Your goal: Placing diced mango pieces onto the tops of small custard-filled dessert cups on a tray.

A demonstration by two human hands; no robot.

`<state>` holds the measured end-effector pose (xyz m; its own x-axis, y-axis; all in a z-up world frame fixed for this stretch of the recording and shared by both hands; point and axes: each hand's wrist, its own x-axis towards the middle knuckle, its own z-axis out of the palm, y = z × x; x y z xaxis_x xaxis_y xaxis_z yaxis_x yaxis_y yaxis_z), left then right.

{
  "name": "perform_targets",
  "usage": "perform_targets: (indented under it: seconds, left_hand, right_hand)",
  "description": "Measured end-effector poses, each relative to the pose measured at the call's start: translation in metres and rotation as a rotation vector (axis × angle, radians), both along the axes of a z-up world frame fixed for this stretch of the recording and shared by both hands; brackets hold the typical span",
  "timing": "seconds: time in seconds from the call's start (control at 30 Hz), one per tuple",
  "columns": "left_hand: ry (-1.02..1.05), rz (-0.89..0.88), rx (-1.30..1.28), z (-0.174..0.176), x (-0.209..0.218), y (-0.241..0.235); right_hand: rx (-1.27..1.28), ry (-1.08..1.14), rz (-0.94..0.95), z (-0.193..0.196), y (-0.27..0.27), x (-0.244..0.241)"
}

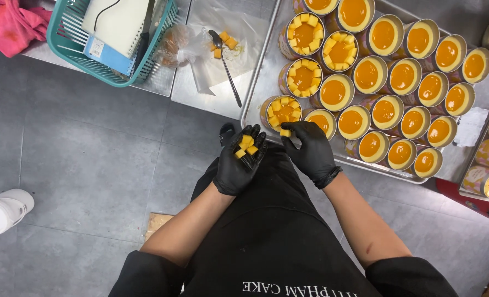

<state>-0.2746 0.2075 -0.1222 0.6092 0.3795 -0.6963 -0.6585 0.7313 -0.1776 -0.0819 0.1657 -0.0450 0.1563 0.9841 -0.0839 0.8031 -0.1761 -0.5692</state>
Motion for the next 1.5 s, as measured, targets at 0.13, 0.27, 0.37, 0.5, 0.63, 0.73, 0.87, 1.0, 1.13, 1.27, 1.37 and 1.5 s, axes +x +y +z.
perform_targets:
  seconds: [0.13, 0.27, 0.37, 0.5, 0.63, 0.73, 0.87, 1.0, 1.13, 1.27, 1.37, 1.5]
  left_hand:
    - [0.041, 0.012, 0.023, 0.006, -0.002, 0.004]
    - [0.011, 0.03, 0.034, 0.005, -0.001, 0.003]
    - [0.048, 0.0, 0.033, 0.012, -0.001, 0.007]
    - [0.025, 0.023, 0.047, 0.006, 0.0, 0.006]
    - [0.028, 0.022, 0.033, 0.004, 0.001, 0.005]
    - [0.025, 0.031, 0.038, 0.002, 0.002, 0.004]
    - [0.025, 0.037, 0.038, 0.005, 0.0, 0.004]
    - [0.051, 0.02, 0.04, 0.002, -0.002, 0.003]
    - [0.01, 0.049, 0.053, -0.003, -0.002, 0.002]
    - [-0.004, 0.053, 0.046, 0.003, -0.001, 0.004]
    - [0.034, 0.025, 0.02, 0.018, -0.001, 0.01]
    - [-0.017, 0.061, 0.068, 0.006, -0.01, 0.008]
  right_hand:
    - [0.082, -0.08, 0.044, -0.01, 0.002, 0.0]
    - [0.075, -0.097, 0.024, -0.007, 0.005, -0.001]
    - [0.076, -0.133, 0.009, -0.016, 0.001, 0.004]
    - [0.082, -0.136, 0.03, -0.009, 0.004, 0.002]
    - [0.077, -0.16, 0.071, -0.005, 0.006, 0.003]
    - [0.095, -0.194, 0.088, -0.008, 0.006, 0.005]
    - [0.131, -0.21, 0.11, -0.003, 0.009, 0.006]
    - [0.14, -0.25, 0.073, 0.006, 0.012, 0.004]
    - [0.082, -0.157, 0.022, 0.004, 0.015, 0.006]
    - [0.083, -0.178, 0.041, -0.001, 0.014, 0.007]
    - [0.076, -0.183, 0.045, 0.003, 0.016, 0.006]
    - [0.129, -0.095, -0.01, 0.021, 0.032, -0.002]
